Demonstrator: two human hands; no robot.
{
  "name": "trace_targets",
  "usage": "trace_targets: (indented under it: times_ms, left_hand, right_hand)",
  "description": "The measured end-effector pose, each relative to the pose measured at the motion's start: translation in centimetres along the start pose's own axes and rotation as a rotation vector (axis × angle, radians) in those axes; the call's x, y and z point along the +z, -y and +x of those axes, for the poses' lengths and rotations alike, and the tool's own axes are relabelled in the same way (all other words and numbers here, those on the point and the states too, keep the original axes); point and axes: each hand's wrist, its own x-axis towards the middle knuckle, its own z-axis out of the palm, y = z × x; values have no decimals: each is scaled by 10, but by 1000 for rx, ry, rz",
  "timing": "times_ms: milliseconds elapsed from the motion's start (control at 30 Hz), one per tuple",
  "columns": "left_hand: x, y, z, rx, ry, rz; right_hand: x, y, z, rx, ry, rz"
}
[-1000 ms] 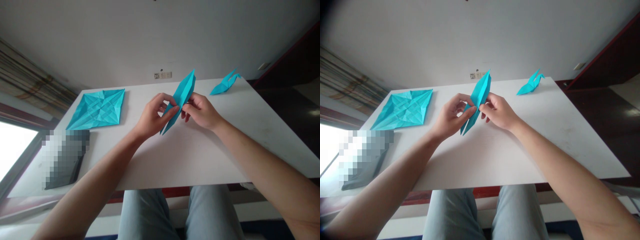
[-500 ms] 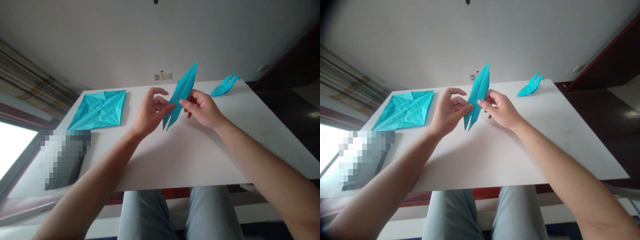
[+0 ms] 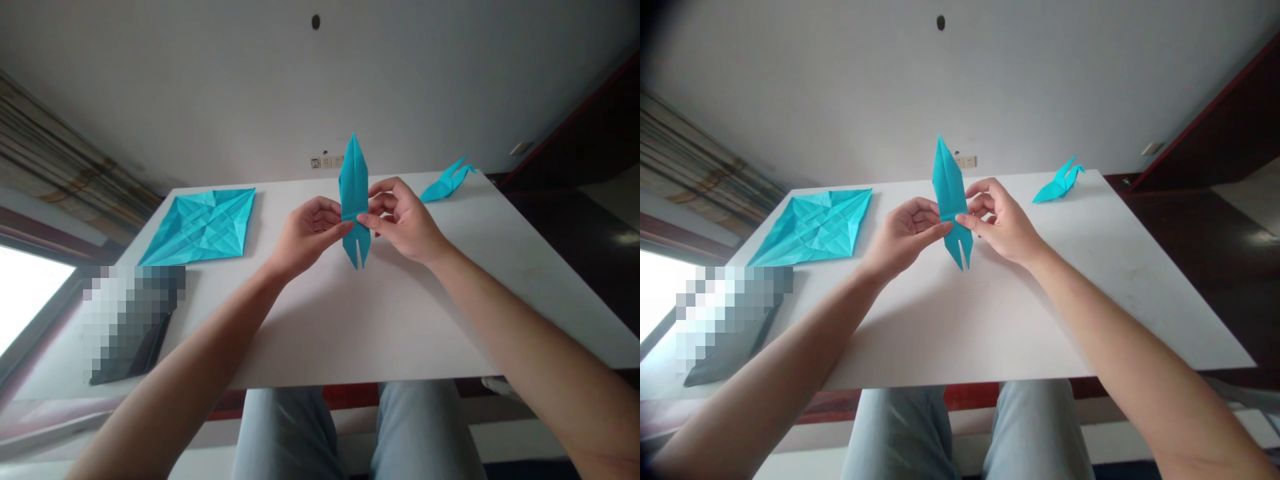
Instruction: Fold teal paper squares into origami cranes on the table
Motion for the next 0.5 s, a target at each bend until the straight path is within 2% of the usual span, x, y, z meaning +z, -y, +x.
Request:
trace_targets:
  times_ms: [133,500]
  left_hand:
    - [1,1,-2,57,-60,39]
    - [1,0,-2,75,-58,59]
  right_hand:
    - [0,-3,-1,-18,19,12]
    - [4,3,-3,-27,25,47]
